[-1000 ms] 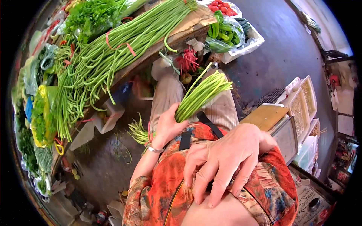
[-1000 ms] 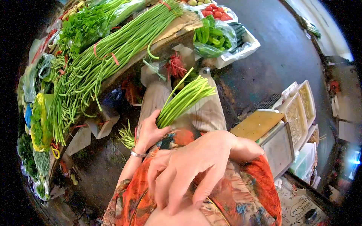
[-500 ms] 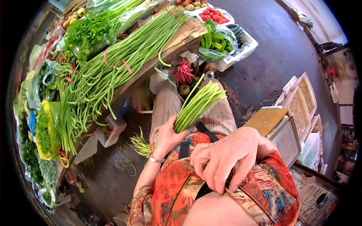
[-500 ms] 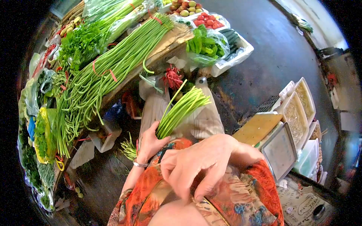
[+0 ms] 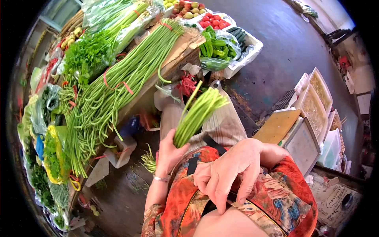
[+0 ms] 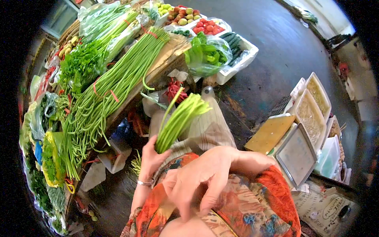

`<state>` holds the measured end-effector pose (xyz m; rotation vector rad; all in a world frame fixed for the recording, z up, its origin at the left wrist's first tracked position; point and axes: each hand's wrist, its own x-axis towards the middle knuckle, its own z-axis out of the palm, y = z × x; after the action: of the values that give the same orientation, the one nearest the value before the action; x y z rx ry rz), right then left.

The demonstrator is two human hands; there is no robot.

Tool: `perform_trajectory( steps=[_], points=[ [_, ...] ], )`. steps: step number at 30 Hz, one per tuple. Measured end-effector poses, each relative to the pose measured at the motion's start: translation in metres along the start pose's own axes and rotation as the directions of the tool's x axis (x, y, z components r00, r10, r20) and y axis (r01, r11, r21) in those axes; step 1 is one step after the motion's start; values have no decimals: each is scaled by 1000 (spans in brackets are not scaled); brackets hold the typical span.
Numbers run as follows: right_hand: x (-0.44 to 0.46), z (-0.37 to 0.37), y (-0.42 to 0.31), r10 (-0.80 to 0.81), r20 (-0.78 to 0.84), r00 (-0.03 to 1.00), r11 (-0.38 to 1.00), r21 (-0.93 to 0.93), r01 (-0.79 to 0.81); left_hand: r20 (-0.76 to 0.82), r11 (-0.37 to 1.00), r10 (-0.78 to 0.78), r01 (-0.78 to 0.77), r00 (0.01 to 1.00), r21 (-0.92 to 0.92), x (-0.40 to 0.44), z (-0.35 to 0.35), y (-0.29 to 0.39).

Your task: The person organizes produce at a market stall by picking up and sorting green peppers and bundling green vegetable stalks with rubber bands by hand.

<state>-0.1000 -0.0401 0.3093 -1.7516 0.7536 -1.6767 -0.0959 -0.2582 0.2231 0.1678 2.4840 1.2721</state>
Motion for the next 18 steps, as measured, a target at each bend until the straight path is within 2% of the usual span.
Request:
perform_trajectory(
  steps=[3,4,5,6,7,8,9,11,13,15,17,18],
  points=[
    [-11,-7,-1,-1,43,999,1000,29,-1,-153,993,96,-105,984,-52,17,-33,15],
    [-16,-12,-1,-29,2,1000,997,78,29,-204,995,98,-96,974,18,23,-48,29],
    [-22,-17,-3,-56,-39,998,990,125,61,-228,987,157,-155,961,27,32,-64,34],
    [-28,-21,-9,-55,-184,981,988,130,80,-267,980,177,-145,947,134,41,-80,47],
    [-42,-21,-12,2,-324,946,996,87,27,-312,986,162,-141,936,91,53,-93,49],
    [-61,-16,-14,192,-477,858,976,187,-115,-324,985,163,-136,932,105,67,-105,57],
    [-69,-15,-12,207,-635,744,974,203,-98,-335,984,164,-131,928,119,84,-116,65],
    [-91,-20,-9,396,-806,439,918,345,-193,-308,984,176,-157,935,84,125,-135,60],
    [-122,-34,13,333,-916,222,925,273,-263,-316,987,149,-125,937,96,165,-141,59],
    [-158,-48,34,239,-970,49,896,201,-396,-357,970,209,-146,910,196,214,-147,20],
    [-192,-61,46,209,-973,-97,907,230,-354,-393,967,180,-88,902,241,229,-146,11],
    [-207,-69,52,158,-975,-158,907,206,-367,-411,955,230,-123,882,270,229,-142,12]
  ],
)
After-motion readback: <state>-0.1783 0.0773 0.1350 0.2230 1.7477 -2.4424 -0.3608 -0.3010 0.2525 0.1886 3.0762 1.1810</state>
